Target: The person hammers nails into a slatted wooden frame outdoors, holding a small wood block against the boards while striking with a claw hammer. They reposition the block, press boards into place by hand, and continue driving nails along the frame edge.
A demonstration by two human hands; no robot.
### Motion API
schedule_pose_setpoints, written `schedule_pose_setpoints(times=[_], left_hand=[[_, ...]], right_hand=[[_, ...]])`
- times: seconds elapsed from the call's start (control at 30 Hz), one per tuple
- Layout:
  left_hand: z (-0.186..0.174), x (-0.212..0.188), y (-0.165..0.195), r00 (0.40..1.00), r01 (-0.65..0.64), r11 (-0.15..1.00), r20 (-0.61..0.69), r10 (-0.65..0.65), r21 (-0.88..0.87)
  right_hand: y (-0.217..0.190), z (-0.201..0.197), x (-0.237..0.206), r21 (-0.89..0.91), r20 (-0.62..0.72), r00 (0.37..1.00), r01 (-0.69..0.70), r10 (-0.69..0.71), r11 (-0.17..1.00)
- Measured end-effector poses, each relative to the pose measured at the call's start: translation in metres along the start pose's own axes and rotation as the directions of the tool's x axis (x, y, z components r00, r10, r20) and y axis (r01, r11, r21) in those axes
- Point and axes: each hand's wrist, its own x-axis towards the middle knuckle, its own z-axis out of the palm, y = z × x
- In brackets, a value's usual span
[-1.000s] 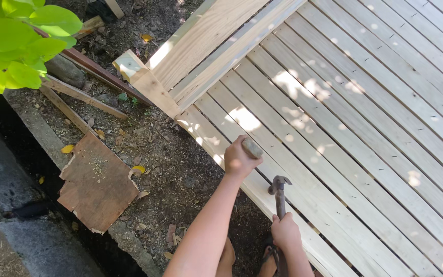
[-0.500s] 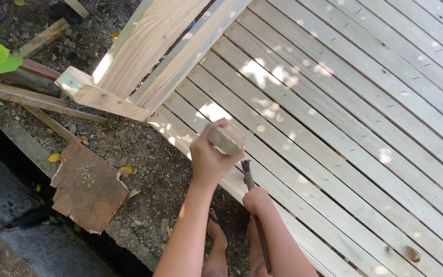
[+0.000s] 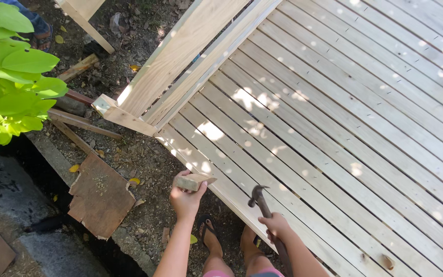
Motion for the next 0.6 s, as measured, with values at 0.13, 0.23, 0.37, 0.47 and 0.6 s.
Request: schedule_pose_setpoints(times=[0.13,0.23,0.37,0.47,0.6], left_hand=[[0.01,-0.028,0.0,0.997,0.082,0.992,0.0,-0.082,-0.098],[0.022,-0.052,0.008,0.986,0.157,0.987,0.069,-0.154,-0.035],[0.045,-0.074,0.03,0.986,-0.034,0.993,0.164,0.015,0.112],[0.073,-0.085,0.044,0.946,0.112,0.802,0.185,-0.267,0.586],[0.114,-0.09,0.067,0.925,0.174,0.857,0.217,-0.311,0.484]], right_hand=[[0.043,-0.034,-0.04,0.244,0.025,0.997,-0.073,0.069,0.967],[0.042,-0.062,-0.067,0.429,0.096,0.984,-0.175,0.148,0.886],[0.027,-0.085,-0.094,0.594,0.077,0.975,-0.214,0.21,0.776],[0.026,-0.089,-0.117,0.661,0.05,0.982,-0.17,0.184,0.731],[0.029,-0.096,-0.141,0.702,0.076,0.995,-0.099,0.064,0.706]])
